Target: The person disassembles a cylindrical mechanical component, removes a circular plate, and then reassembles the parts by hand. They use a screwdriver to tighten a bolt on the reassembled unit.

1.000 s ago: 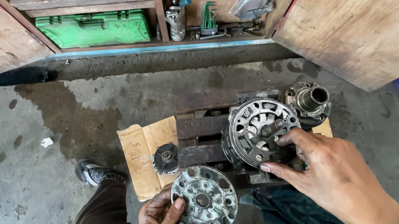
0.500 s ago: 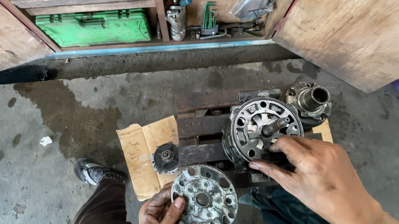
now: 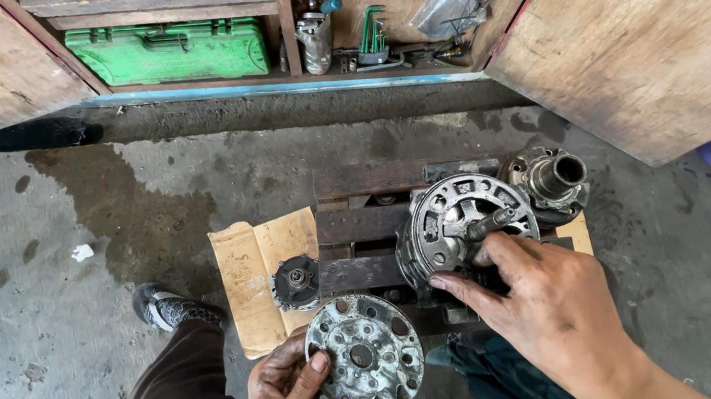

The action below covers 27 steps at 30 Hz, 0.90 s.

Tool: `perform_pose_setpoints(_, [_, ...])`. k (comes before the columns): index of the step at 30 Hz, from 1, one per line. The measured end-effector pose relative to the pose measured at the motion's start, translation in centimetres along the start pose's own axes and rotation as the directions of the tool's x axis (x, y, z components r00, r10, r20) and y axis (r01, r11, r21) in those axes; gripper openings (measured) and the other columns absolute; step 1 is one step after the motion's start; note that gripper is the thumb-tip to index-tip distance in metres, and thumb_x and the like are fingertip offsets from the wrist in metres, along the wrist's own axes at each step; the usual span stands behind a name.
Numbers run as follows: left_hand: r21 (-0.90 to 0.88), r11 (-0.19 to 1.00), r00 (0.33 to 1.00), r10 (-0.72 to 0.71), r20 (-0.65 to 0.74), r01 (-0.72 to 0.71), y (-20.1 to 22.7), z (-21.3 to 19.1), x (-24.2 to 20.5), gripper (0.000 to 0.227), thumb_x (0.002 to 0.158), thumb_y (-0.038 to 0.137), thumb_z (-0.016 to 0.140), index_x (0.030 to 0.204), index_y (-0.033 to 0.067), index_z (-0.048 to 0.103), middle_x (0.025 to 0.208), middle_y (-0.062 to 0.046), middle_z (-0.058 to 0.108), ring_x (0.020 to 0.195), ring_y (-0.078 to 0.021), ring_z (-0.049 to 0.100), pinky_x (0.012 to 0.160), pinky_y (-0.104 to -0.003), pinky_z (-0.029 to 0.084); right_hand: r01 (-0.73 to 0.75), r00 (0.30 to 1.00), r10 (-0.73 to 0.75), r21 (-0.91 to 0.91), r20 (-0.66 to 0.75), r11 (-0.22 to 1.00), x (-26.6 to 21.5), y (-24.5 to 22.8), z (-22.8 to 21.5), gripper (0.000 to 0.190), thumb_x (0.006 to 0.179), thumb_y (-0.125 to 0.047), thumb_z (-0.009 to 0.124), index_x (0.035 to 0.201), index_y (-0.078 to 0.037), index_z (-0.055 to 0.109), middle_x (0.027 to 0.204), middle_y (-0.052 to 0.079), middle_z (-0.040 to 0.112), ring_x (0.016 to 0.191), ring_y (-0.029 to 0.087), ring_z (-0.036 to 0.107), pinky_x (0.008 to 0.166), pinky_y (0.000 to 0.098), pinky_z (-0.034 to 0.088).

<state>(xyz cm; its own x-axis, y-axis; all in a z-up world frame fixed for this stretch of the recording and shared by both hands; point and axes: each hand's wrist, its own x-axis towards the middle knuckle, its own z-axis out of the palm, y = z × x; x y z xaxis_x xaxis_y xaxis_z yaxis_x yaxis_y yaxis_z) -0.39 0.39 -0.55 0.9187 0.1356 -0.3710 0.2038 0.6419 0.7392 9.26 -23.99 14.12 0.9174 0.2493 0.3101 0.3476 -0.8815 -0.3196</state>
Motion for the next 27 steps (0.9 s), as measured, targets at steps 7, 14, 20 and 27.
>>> perform_pose_setpoints(7, [-0.014, 1.0, 1.0, 0.008, -0.004, -0.008, -0.3, -0.5, 0.0, 0.03, 0.087, -0.011, 0.066, 0.115, -0.0216, 0.07, 0.106, -0.028, 0.075, 0.093, -0.0297, 0.07, 0.085, -0.037, 0.055, -0.019, 0.994, 0.016, 0.023, 0.108, 1.0, -0.8, 1.4, -0.8, 0.048, 0.067, -0.04, 0.092, 0.097, -0.006, 0.075, 0.064, 0.011, 0.074, 0.032, 0.015, 0.053, 0.031, 0.0299, 0.045])
perform_pose_setpoints(14, [-0.039, 0.999, 1.0, 0.014, -0.023, -0.015, -0.7, -0.7, -0.2, 0.026, 0.086, -0.011, 0.068, 0.111, -0.0204, 0.069, 0.105, -0.029, 0.075, 0.09, -0.0286, 0.07, 0.085, -0.037, 0.057, -0.23, 0.922, 0.176, 0.125, 0.344, 0.965, -0.5, 2.3, -2.5, 0.042, 0.068, -0.027, 0.088, 0.108, -0.019, 0.078, 0.082, 0.0, 0.084, 0.037, 0.014, 0.058, 0.039, 0.0307, 0.05])
perform_pose_setpoints(20, [-0.038, 0.999, 1.0, 0.001, -0.02, -0.002, -0.9, -0.6, -0.2, 0.025, 0.086, -0.011, 0.068, 0.11, -0.0213, 0.069, 0.104, -0.029, 0.075, 0.089, -0.0291, 0.069, 0.083, -0.037, 0.057, -0.244, 0.928, 0.171, 0.19, 0.332, 0.951, -0.2, 2.0, -2.5, 0.031, 0.071, -0.023, 0.086, 0.1, -0.017, 0.081, 0.075, -0.003, 0.084, 0.036, 0.014, 0.052, 0.038, 0.0297, 0.044])
perform_pose_setpoints(27, [-0.027, 0.999, 0.997, -0.033, -0.071, 0.031, -0.6, -0.3, -0.3, 0.027, 0.085, -0.012, 0.067, 0.111, -0.0225, 0.068, 0.104, -0.03, 0.074, 0.09, -0.0325, 0.07, 0.086, -0.041, 0.058, -0.31, 0.922, 0.201, 0.324, 0.33, 0.894, 0.2, 1.8, -2.5, 0.027, 0.07, -0.017, 0.086, 0.095, -0.007, 0.083, 0.074, 0.0, 0.085, 0.039, 0.013, 0.045, 0.037, 0.0284, 0.038])
